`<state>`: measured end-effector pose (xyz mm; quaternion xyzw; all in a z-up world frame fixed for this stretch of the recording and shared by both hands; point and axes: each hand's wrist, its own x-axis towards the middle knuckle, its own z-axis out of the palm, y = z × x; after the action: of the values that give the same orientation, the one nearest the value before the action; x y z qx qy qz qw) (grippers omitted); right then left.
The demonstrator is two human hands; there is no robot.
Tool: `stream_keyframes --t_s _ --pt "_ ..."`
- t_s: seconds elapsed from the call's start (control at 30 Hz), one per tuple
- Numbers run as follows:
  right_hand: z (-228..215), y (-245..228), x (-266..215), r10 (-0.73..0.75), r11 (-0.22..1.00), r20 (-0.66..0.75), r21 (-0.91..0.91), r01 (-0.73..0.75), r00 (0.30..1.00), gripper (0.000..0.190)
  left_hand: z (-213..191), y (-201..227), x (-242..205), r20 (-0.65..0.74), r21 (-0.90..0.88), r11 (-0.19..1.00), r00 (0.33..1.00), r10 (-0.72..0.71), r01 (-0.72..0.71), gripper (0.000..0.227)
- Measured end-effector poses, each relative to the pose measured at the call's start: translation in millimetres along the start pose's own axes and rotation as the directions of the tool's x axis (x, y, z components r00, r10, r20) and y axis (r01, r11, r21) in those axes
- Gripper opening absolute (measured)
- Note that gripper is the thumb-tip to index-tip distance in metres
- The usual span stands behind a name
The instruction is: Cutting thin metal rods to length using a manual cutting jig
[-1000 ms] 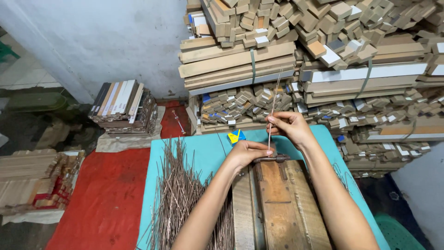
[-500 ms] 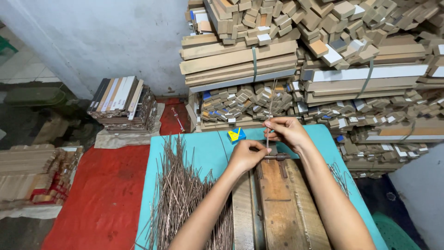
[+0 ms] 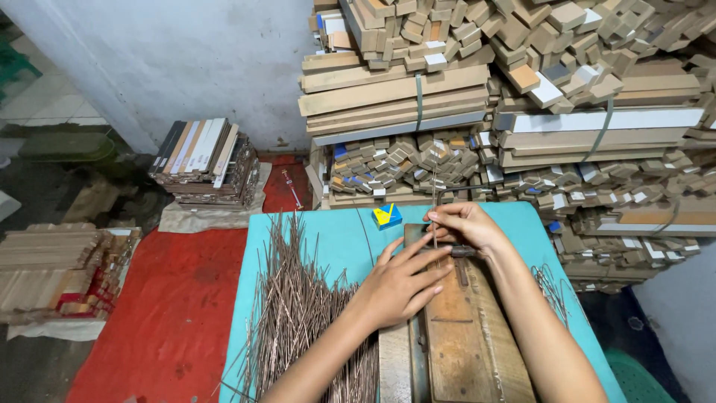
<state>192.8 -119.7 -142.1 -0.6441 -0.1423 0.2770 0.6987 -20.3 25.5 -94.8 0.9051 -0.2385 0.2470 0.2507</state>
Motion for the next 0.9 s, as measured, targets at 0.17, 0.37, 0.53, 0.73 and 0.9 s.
stream_keyframes --t_s 0.17,0.37,0.53,0.73,0.9 --pt "3 -22 -22 -0.014 0.995 0.048 -0.097 0.018 0.999 0.024 6 -3 -15 0.029 0.012 0.997 0.996 0.08 -0.08 0.038" --pt "1 -30 -31 0.003 0.973 0.16 -0.229 0.034 0.987 0.022 6 2 -25 0.111 -0.038 0.992 0.986 0.125 -0.122 0.049" --pt "3 -39 -36 0.062 0.966 0.168 -0.258 -0.017 0.984 0.019 3 9 -29 0.074 -0.105 0.986 0.988 0.137 -0.129 0.047" --pt "-10 -31 -29 0.05 0.934 0.255 -0.354 0.045 0.966 0.019 5 17 -39 0.059 -0.224 0.965 0.987 0.152 -0.135 0.046" --pt "-9 -37 -29 0.072 0.886 0.304 -0.458 0.08 0.95 0.02 5 22 -41 -0.008 -0.266 0.954 0.99 0.143 -0.14 0.049"
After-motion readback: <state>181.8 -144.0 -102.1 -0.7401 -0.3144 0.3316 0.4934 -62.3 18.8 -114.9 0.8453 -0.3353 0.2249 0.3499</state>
